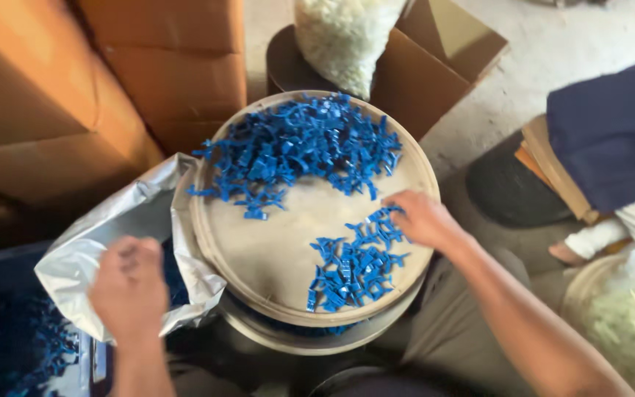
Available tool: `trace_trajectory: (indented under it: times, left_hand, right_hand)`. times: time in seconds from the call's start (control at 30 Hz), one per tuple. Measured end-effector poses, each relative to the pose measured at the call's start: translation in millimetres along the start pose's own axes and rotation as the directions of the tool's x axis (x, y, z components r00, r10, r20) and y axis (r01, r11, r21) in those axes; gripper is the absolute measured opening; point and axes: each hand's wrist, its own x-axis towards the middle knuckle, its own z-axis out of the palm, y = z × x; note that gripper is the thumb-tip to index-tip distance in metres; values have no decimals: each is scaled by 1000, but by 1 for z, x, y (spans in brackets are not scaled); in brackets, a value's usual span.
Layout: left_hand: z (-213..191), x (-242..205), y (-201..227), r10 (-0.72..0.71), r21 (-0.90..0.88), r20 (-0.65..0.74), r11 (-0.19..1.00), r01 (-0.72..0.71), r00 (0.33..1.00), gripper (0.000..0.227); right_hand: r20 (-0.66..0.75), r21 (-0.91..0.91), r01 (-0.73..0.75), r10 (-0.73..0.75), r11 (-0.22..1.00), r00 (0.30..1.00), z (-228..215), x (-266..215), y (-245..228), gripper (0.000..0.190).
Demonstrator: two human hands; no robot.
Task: The person sits on the floor and uses both hands to pick up small blue plastic pieces from a white circular tray. They separate or break the pieces and place them into a white bag positioned to the left. The process is repetitive and continues throughout the clip.
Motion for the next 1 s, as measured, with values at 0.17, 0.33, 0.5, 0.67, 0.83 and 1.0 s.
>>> trace_trajectory:
  times: [0.17,0.33,0.5,0.67,0.83,1.0]
  left_hand:
    - [61,-95,71,158,-117,370,986,-123,915,34]
    - [89,-125,82,395,-45,407,909,-414,823,33]
    - [96,-123,68,369,-59,505,917,-395,780,26]
    - [99,-138,56,122,-83,561,992,-91,819,27]
    - [102,-122,36,-235,-351,527,815,461,817,25]
    - [112,-93,11,-504,-660,495,312,684,708,23]
  right_hand:
    - [-114,11,97,-96,995,989,10,5,41,41]
    - [343,-144,-127,170,981,924,20,-1,17,45]
    - [474,-46,-24,43,999,879,-4,-24,-4,35]
    - [153,56,37,-45,998,987,-20,-13,7,36]
    - [150,100,128,-142,987,978,-16,14,-33,36]
    - [-4,130,312,-314,941,949,1,34,-88,38]
